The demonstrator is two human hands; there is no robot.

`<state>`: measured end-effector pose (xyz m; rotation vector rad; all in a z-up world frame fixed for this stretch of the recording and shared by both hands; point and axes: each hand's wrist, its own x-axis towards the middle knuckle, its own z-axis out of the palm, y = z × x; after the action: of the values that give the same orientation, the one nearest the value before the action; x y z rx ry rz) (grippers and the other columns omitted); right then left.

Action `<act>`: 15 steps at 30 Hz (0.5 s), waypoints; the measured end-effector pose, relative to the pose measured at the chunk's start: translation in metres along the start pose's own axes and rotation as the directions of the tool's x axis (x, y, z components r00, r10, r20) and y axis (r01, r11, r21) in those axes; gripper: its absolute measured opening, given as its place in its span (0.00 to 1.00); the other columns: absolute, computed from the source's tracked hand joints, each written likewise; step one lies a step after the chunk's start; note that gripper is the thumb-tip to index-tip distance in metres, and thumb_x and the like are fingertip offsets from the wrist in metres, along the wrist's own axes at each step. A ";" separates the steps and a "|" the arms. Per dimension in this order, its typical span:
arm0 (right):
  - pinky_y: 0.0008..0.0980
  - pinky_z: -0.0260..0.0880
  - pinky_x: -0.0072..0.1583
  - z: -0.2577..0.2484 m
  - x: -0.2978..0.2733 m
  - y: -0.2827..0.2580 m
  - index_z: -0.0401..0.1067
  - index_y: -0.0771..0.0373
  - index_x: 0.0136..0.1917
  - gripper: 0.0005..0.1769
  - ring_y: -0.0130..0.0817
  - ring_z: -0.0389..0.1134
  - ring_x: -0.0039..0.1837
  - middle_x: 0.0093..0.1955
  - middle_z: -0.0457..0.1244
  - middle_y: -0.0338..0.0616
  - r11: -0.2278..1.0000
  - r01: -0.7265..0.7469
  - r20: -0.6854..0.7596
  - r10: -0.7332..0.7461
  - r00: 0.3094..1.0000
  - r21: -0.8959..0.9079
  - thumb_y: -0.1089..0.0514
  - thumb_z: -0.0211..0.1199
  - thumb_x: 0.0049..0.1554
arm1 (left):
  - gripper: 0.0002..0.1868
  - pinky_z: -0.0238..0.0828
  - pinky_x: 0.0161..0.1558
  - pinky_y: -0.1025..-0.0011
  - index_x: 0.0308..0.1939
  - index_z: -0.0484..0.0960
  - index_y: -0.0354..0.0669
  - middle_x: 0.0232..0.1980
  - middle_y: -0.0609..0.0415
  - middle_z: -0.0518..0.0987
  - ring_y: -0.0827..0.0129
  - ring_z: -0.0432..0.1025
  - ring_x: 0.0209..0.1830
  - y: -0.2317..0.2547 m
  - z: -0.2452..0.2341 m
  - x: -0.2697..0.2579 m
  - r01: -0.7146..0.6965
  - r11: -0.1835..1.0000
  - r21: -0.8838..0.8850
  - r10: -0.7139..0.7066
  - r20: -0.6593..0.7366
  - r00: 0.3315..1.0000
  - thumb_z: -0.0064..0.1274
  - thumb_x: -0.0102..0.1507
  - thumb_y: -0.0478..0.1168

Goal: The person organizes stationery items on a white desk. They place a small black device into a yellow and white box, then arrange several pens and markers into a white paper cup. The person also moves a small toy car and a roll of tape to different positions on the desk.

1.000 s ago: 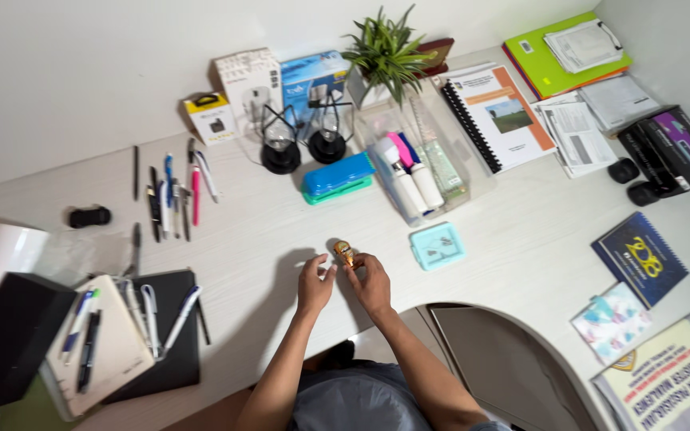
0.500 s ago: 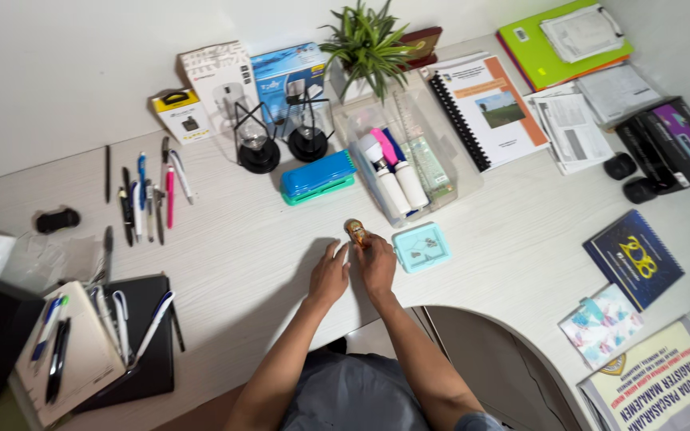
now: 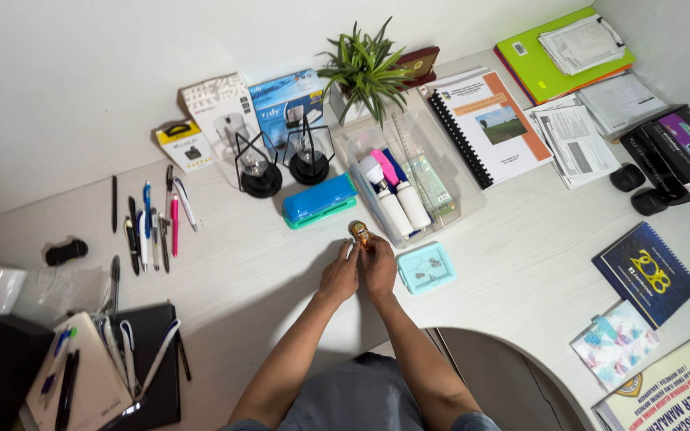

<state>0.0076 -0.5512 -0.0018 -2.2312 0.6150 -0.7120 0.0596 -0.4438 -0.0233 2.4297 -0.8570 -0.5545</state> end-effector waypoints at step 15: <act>0.40 0.74 0.56 0.001 0.009 -0.010 0.74 0.69 0.52 0.13 0.50 0.70 0.58 0.61 0.65 0.55 0.999 -0.017 0.023 0.016 1.000 0.027 0.61 0.70 0.55 | 0.36 0.76 0.53 0.54 0.74 0.61 0.39 0.76 0.41 0.63 0.45 0.75 0.58 0.001 -0.015 0.015 -0.081 0.992 -0.095 0.066 -0.152 0.986 0.51 0.61 0.31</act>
<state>0.0167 -0.5503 0.0077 -2.2039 0.6088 -0.6824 0.0777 -0.4492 -0.0140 2.3045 -0.8325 -0.3751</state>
